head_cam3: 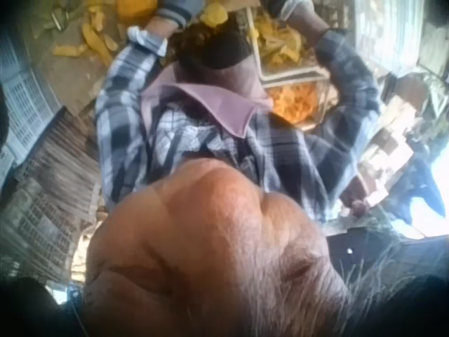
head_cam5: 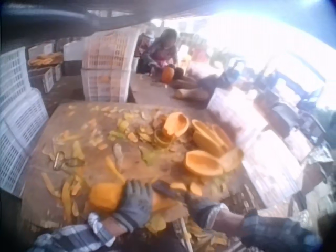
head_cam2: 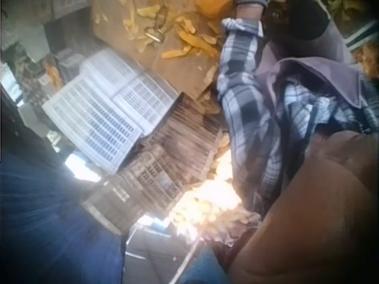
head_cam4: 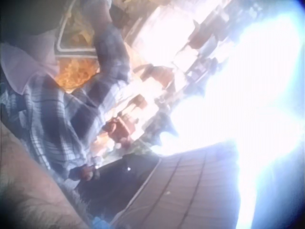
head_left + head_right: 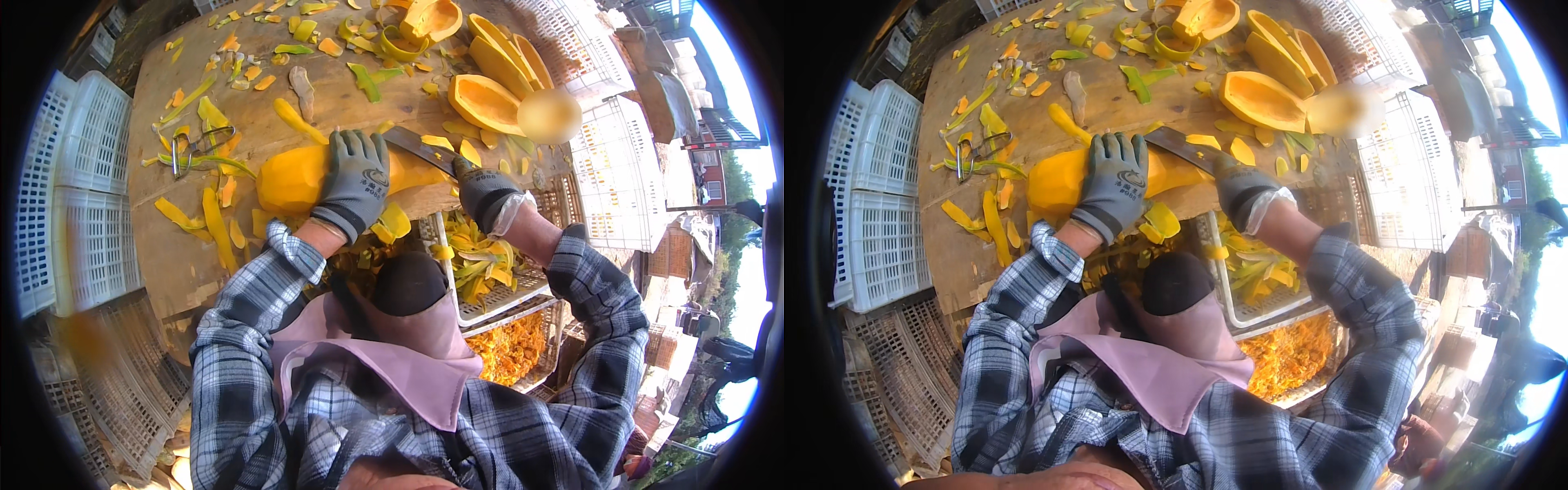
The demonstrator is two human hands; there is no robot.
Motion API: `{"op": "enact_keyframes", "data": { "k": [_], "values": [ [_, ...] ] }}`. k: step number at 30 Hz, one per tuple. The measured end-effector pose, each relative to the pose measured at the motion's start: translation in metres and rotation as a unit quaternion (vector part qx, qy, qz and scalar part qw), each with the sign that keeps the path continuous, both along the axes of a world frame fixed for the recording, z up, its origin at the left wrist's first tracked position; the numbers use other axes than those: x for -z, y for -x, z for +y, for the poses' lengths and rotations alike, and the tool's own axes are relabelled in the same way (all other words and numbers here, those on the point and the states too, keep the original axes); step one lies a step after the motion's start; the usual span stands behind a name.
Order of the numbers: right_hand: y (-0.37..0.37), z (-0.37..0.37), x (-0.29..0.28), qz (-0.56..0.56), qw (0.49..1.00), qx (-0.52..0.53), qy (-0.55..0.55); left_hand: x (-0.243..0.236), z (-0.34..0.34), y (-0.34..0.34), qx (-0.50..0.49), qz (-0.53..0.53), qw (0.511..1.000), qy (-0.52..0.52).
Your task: The person peels a large yellow papaya using a peeler, then cuts it into halves and quarters with a knife. The person removes the seeds and places the cut pieces on the table.
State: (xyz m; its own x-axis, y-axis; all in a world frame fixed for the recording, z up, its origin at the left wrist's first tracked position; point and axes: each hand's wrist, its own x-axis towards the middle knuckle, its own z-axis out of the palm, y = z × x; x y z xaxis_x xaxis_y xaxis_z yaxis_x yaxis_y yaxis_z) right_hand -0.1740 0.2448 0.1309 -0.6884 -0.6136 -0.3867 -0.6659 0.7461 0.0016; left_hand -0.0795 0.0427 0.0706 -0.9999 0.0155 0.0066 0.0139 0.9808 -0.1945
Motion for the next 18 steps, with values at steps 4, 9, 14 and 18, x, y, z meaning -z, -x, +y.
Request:
{"op": "enact_keyframes", "data": {
  "k": [4,9,14,18],
  "values": [
    [0.005,-0.025,-0.002,-0.037,0.998,0.047,-0.019,0.000,-0.004,-0.001,0.008,-0.001,1.000,-0.006],
    [0.053,-0.018,0.034,-0.068,0.993,0.038,-0.090,0.003,-0.003,-0.004,0.030,0.004,0.999,-0.010],
    [0.003,0.067,0.049,-0.097,0.898,0.317,0.288,-0.022,-0.016,0.010,0.045,-0.114,0.991,-0.047],
    [-0.049,0.126,0.035,-0.148,0.735,0.491,0.444,-0.036,-0.039,0.042,0.086,-0.188,0.972,-0.115]
  ]
}}
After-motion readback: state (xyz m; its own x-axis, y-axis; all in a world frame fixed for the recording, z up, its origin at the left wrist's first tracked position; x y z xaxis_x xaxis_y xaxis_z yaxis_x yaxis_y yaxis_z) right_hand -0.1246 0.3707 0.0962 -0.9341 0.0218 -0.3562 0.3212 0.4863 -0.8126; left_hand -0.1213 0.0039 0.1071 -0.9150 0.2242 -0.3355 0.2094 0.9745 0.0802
